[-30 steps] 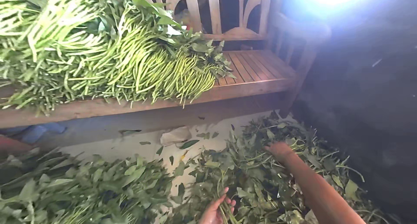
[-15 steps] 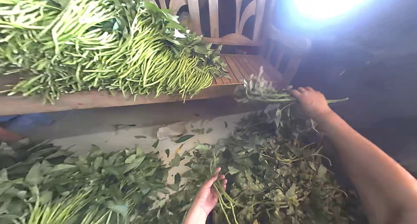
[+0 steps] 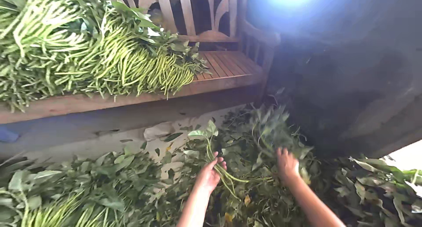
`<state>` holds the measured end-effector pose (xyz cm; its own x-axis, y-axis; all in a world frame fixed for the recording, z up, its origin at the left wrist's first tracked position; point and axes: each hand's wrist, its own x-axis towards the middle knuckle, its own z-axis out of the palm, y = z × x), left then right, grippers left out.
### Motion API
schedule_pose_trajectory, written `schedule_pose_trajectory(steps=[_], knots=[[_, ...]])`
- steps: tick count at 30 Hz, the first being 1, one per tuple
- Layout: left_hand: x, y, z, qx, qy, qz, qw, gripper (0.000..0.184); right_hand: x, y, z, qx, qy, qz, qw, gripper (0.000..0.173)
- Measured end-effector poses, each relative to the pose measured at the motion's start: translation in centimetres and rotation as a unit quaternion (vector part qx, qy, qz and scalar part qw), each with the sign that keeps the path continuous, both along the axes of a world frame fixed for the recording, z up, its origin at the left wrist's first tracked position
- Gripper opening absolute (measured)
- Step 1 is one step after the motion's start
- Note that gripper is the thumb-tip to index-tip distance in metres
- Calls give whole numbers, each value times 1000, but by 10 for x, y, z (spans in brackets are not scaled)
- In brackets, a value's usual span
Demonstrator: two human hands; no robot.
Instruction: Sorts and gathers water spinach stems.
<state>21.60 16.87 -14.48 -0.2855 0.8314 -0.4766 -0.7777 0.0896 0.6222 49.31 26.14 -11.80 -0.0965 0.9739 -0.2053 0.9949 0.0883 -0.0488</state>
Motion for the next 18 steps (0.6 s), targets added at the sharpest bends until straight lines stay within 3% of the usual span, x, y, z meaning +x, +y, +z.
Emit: schedule_pose_trajectory(steps=[2,4,7,9,11,13,16,18], knots=[[5,-1,1,6,-22,-3,1000,27,13,-24,-64,-79,35,-17,996,75],[9,0,5,18,-42,-12,999,27,27,-40,-98,-103,95,-38,989,87],[20,6,8,19,-36,-22,999,26,52,-49,-110,-89,198,-35,975,110],[26,12,8,10,-26,-16,999,25,62,-49,-102,-65,246,-29,967,110],[31,15,8,9,-20,-13,1000,25,66,-49,-89,-23,201,-32,979,101],[34,15,5,3,-20,-21,1000,25,61,-57,-79,38,156,-11,987,76],[35,15,-2,-40,-10,-29,999,20,38,-69,-77,68,129,146,979,37],[37,12,-6,-63,13,-38,997,21,17,-67,-93,56,92,191,976,31]])
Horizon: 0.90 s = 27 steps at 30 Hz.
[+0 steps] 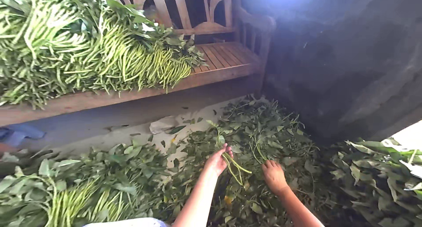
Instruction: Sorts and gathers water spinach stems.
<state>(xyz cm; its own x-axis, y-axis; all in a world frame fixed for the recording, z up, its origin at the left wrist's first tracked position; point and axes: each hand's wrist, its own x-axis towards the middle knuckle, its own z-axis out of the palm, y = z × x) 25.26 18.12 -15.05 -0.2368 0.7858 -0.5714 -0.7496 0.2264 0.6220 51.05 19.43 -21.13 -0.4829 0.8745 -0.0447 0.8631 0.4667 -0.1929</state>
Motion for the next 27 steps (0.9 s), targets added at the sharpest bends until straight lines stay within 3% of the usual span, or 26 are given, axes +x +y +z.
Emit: schedule_pose_trajectory(steps=[4,8,11,14,17,22,27], knots=[[1,-4,4,-18,41,-8,999,23,-11,18,-15,-94,-82,-79,989,43],[-3,-4,2,-21,50,-9,998,23,-2,19,-17,-146,-74,-150,975,43],[2,0,-3,-42,52,-14,998,22,10,31,-2,-270,42,-214,938,43],[16,0,-10,-63,77,-50,994,21,25,32,23,-369,224,-132,893,42],[31,1,-15,-65,119,-109,985,22,27,12,37,-385,337,-96,854,39],[48,-1,-16,-69,214,-187,956,28,0,-16,25,-322,319,-94,886,38],[52,-10,-20,-47,199,-174,963,30,-19,-21,18,-296,282,-54,911,35]])
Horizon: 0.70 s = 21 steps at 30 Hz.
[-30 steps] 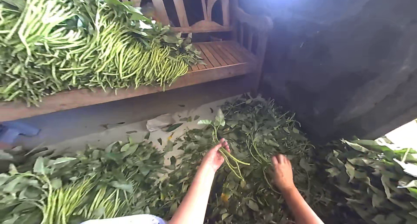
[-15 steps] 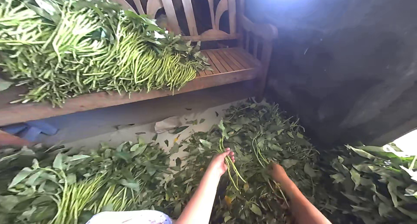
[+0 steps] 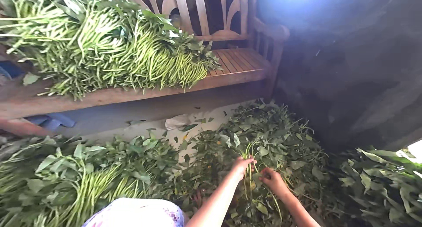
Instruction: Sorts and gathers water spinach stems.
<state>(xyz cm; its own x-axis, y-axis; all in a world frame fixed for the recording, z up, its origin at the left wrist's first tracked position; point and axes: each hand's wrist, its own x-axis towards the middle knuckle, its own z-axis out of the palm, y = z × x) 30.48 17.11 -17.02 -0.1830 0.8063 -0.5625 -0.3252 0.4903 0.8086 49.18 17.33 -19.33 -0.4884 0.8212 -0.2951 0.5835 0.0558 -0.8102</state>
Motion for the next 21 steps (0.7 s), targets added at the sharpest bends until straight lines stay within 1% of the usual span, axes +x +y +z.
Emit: schedule_pose_trajectory(steps=[4,7,9,11,13,17,19,21], knots=[[1,-4,1,6,-18,14,1000,29,0,0,3,32,-39,0,999,35],[-1,-2,2,-3,-2,37,999,28,1,-5,10,92,-92,4,991,31],[-5,2,1,-12,5,59,998,30,6,-7,15,111,-123,22,986,31],[-13,7,-5,-14,9,79,997,30,15,-7,19,87,-132,60,986,32],[-22,10,-11,-10,6,96,995,28,25,-6,23,23,-168,108,980,34],[-36,11,-15,-9,0,117,993,29,42,-2,3,-66,-296,163,939,36],[-38,10,-18,-15,-3,124,992,29,43,0,4,-83,-329,177,924,37],[-41,7,-21,-19,-7,141,990,28,38,-1,7,-75,-350,185,915,36]])
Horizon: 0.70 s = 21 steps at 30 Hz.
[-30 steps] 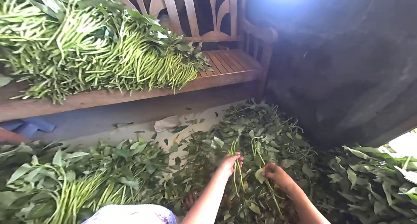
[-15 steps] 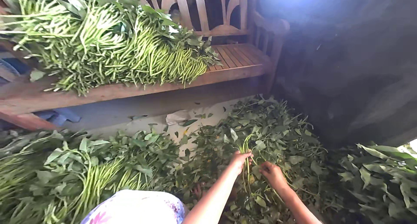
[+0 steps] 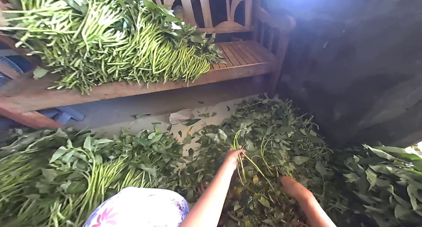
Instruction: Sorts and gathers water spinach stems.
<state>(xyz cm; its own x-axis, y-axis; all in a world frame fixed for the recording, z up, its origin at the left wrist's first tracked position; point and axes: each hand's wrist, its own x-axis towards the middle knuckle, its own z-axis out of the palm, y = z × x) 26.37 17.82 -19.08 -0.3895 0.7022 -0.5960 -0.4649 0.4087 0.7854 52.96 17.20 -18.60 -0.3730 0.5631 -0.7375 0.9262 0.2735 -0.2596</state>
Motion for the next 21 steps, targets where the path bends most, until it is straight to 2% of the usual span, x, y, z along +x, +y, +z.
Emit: schedule_pose_trajectory(steps=[4,6,10,11,13,16,18,21], knots=[[-19,-3,0,13,13,49,999,25,-4,-16,1,23,-74,-23,997,35],[-27,-4,1,20,24,45,999,26,1,-16,-2,25,-97,-26,995,36],[-13,-5,9,20,43,-16,999,30,2,-9,38,45,-113,-54,991,49],[-8,-5,11,21,49,-34,998,30,0,-5,50,67,-85,-71,992,45],[0,-5,16,27,59,-67,996,29,-8,5,57,115,35,-112,986,36],[8,-4,25,40,67,-92,993,30,-27,6,31,118,197,-140,963,34],[9,-4,28,44,63,-88,993,29,-41,0,9,83,212,-136,964,36],[8,-7,30,43,51,-79,995,29,-58,-10,-6,97,150,-137,974,42]])
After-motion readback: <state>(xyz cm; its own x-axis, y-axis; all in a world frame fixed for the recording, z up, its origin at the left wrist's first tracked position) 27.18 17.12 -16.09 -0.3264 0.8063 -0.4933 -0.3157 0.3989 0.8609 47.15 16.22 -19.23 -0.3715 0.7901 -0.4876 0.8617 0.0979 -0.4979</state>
